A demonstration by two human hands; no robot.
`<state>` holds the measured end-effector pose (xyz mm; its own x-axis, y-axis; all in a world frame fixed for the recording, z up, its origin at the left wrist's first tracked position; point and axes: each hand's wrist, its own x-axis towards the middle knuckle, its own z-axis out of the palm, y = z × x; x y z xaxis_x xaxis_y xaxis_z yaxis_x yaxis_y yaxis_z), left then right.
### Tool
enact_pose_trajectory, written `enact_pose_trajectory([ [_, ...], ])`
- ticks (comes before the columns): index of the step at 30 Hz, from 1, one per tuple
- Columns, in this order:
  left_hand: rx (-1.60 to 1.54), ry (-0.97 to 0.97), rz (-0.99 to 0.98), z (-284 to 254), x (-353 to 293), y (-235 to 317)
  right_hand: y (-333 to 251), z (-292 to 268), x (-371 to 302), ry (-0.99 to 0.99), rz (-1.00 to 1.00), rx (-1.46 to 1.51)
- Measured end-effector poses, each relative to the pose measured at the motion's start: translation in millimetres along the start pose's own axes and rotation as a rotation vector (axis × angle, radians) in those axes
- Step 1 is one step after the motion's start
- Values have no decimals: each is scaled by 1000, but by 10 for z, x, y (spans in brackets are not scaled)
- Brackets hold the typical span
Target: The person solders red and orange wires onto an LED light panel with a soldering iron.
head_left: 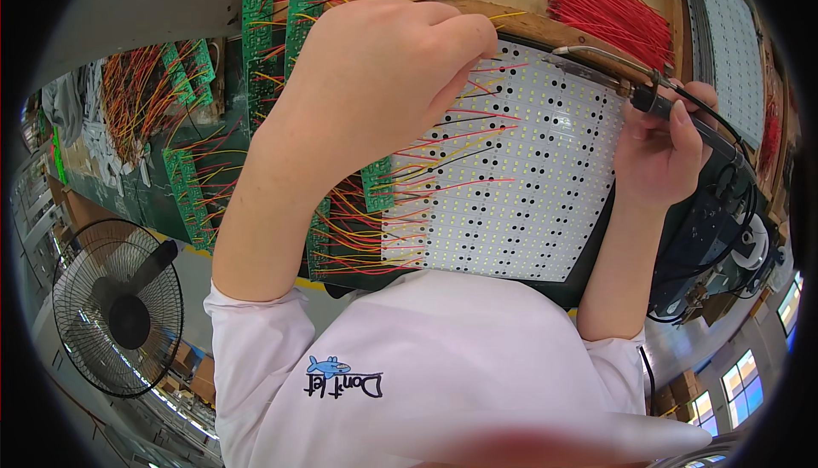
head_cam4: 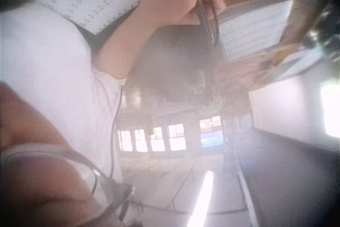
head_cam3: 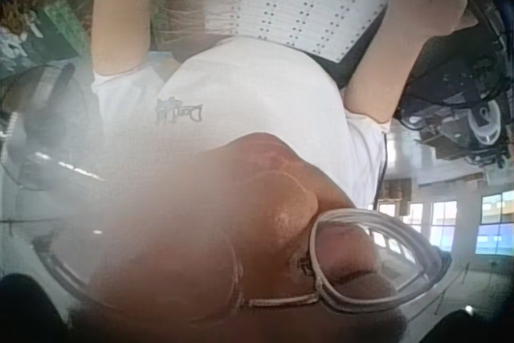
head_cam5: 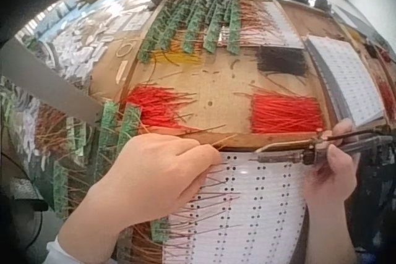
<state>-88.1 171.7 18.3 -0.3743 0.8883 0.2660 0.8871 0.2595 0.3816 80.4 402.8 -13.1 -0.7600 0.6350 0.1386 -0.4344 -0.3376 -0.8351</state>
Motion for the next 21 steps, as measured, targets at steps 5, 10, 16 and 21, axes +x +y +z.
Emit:
enact_pose_trajectory([
  [5,-52,-59,15,-9,6,32,-4,-29,17,-42,37,23],
  [10,-68,42,-93,49,18,46,-3,66,1,-14,41,-79],
  [16,-15,48,-12,95,17,30,20,61,4,-18,29,-67],
  [21,-33,10,-58,46,15,58,14,37,16,-41,41,-52],
])
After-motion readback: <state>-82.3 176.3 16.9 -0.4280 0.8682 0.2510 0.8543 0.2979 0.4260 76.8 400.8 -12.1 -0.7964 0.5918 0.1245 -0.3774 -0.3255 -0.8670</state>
